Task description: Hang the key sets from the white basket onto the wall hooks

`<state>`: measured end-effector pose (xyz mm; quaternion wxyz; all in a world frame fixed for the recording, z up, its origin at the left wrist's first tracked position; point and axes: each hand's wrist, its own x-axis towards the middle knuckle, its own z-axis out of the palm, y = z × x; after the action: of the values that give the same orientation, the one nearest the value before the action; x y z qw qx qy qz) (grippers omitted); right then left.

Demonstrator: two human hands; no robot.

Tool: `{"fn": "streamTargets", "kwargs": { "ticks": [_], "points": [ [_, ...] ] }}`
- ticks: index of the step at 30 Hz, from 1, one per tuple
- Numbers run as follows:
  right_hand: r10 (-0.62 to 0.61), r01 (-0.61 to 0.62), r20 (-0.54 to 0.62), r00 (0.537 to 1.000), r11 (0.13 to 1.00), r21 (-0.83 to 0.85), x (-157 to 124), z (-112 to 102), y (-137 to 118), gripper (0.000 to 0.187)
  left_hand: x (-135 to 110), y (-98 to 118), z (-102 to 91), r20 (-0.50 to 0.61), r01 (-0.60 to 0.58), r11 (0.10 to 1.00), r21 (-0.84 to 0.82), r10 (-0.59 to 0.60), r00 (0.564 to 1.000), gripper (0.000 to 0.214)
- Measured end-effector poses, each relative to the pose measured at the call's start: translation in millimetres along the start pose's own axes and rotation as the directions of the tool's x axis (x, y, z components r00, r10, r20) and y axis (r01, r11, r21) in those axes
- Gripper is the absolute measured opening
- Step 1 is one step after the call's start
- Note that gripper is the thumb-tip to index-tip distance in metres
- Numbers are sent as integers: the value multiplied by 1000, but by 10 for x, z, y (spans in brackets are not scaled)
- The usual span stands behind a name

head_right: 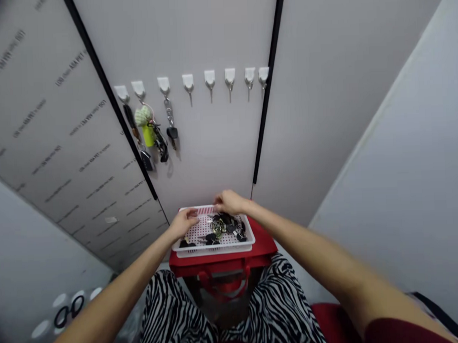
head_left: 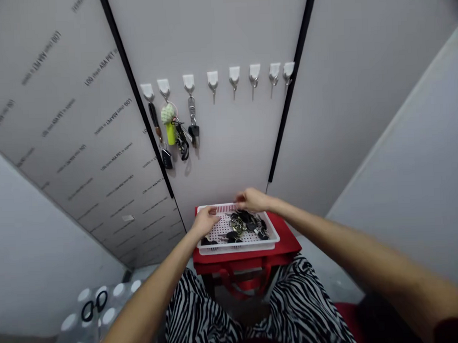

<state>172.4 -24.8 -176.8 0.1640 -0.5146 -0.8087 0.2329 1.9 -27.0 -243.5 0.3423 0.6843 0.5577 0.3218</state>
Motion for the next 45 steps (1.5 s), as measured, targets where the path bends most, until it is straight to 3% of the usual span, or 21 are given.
{"fn": "streamTargets", "kwargs": {
  "ticks": [2, 6, 11, 14, 17, 20, 23, 26, 29, 31, 35, 38, 42, 45],
  "points": [
    [-7, 10, 53, 999, 997, -74, -197, 263, 193, 19, -66, -65, 148, 86, -33, 996, 86, 26, 996, 37],
    [-108, 90, -40, 993, 947, -307, -358, 535, 340, 24, -128, -1, 276, 279, -119, 963, 244, 48, 959, 33],
    [-184, 170, 19, 983, 861, -479, -334, 571, 308, 30, -160, 34, 288, 379, -98, 944, 316, -30, 925, 19],
    [-255, 270, 102, 961, 807, -526, -294, 569, 286, 23, -164, 13, 287, 377, -85, 949, 303, -38, 925, 17],
    [-311, 323, 113, 944, 790, -522, -247, 578, 304, 14, -168, -1, 263, 397, -71, 972, 226, -25, 917, 14],
    [-301, 283, 15, 953, 875, -393, -189, 558, 355, 9, -175, 1, 172, 457, -38, 995, 92, -9, 889, 10],
    [-120, 115, -165, 979, 993, -39, -118, 457, 379, 8, -162, 22, 9, 512, 59, 998, -36, -32, 858, 9],
    [52, 32, -195, 980, 914, 405, -59, 285, 311, 3, -95, 84, -161, 511, 96, 989, -110, -27, 859, 12],
    [100, 5, -127, 987, 769, 639, -36, 107, 151, 5, 5, 225, -248, 342, 63, 968, -241, 24, 939, 23],
    [128, -19, -99, 987, 699, 715, -33, 6, 24, 7, 54, 366, -236, 249, 23, 944, -329, 63, 967, 30],
    [149, 9, -115, 982, 574, 819, -10, -172, -200, 10, 73, 668, -121, 268, -89, 908, -410, 213, 940, 26],
    [146, 76, -180, 973, 532, 843, 14, -301, -302, 11, 82, 817, -111, 199, -127, 919, -374, 213, 957, 21],
    [88, 177, -251, 964, 492, 853, -6, -432, -321, 13, 154, 918, -295, 20, -171, 935, -311, 187, 982, 27],
    [2, 197, -226, 974, 478, 856, -40, -483, -283, 13, 211, 998, -459, -27, -200, 944, -262, 200, 979, 29]
  ]
}}
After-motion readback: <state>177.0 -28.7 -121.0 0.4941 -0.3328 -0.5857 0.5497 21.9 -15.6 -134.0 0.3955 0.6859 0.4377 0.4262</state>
